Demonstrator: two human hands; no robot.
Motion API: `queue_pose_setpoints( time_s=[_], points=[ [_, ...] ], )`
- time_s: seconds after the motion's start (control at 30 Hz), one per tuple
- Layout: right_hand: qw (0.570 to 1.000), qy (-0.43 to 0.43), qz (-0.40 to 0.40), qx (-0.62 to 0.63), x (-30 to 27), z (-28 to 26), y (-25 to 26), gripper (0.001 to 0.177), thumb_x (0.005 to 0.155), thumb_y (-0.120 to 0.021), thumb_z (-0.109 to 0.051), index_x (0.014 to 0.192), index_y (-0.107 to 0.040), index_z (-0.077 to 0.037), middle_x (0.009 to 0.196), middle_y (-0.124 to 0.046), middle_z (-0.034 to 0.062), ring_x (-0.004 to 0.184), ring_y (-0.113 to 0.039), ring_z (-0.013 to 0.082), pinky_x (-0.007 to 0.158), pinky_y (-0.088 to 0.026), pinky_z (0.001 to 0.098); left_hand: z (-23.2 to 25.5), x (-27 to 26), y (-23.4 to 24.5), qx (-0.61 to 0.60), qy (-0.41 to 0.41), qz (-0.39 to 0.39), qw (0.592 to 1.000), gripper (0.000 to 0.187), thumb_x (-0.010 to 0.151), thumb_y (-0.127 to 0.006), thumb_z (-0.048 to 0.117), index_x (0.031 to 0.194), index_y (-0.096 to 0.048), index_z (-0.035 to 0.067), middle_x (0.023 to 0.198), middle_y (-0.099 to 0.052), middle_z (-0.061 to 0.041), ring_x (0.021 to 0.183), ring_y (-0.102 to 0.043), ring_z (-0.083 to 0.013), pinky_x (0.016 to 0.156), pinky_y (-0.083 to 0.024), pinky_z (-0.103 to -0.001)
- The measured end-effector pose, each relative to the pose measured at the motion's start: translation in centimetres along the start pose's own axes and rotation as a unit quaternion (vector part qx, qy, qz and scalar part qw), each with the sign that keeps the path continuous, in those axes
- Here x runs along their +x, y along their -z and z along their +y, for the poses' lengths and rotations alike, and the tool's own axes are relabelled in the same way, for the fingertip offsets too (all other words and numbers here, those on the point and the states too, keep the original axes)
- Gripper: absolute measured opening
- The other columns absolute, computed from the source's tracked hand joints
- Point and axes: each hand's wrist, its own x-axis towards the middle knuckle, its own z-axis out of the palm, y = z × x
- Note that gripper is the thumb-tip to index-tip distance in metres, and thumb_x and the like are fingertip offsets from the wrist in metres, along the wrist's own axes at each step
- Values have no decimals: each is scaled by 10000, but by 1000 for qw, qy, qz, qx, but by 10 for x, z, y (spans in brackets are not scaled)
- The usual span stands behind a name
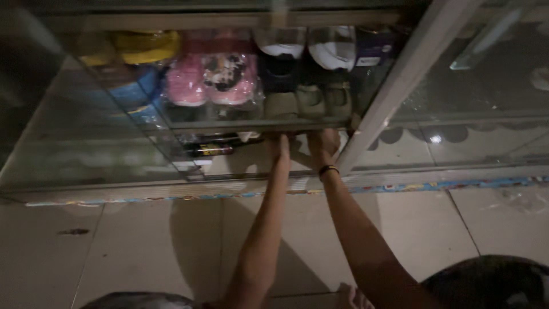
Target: The person organizes various shoes by picking them up from the floor and placing them on shelves inside a glass cabinet. They also briefly handle a blue mop head and wipe the cabinet glass.
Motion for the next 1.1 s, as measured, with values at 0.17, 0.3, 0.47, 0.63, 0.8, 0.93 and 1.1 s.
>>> queue_pose_setpoints(
  time_s=[0.17,0.3,0.47,0.63,0.8,0.93,1.1],
  points=[
    [1000,19,-2,-14,6,1,-11,387,677,-555,-445,864,-627,-115,879,-603,141,820,-557,338,669,-441,419,-16,3,-4,-333,181,-49,924,351,699,-443,58,1033,-386,151,791,-551,-37,517,-541,-199,440,-469,-332],
    [998,62,22,-23,4,17,-23,380,703,-532,-458,829,-624,-111,852,-607,139,810,-560,336,666,-442,423,-8,1,-10,-218,187,-99,953,234,758,-405,61,969,-481,-7,715,-535,-90,496,-507,-169,415,-433,-280],
    [903,388,113,-145,-16,33,-40,553,508,-558,-519,809,-646,-64,691,-572,271,715,-538,415,604,-435,457,13,-7,4,-152,258,-64,952,223,756,-460,170,971,-415,136,691,-536,-42,486,-465,-132,422,-381,-286],
    [995,31,87,40,-25,40,-69,528,786,-490,-498,784,-580,22,776,-578,232,754,-537,390,688,-413,451,-23,-3,8,-47,74,-87,992,449,833,-435,341,1131,-443,5,1024,-475,-112,907,-429,-241,748,-346,-359],
    [994,32,1,-100,3,60,-88,621,778,-460,-553,692,-574,52,664,-561,231,671,-537,381,611,-425,437,-78,9,13,110,50,-107,987,568,794,-417,477,1128,-502,26,1171,-500,-157,1095,-459,-298,923,-339,-355],
    [967,123,30,-221,19,68,-96,626,843,-403,-521,669,-609,44,794,-565,193,788,-527,320,703,-416,408,-73,5,19,113,68,-109,985,565,789,-461,492,1119,-507,36,1142,-487,-160,1044,-445,-304,877,-330,-363],
    [994,67,52,-68,17,65,-89,542,788,-487,-477,759,-594,53,1008,-509,195,864,-466,345,736,-378,418,-27,-18,27,-176,141,-74,971,407,721,-612,347,893,-463,10,826,-504,-100,716,-551,-208,627,-456,-316]
  ],
)
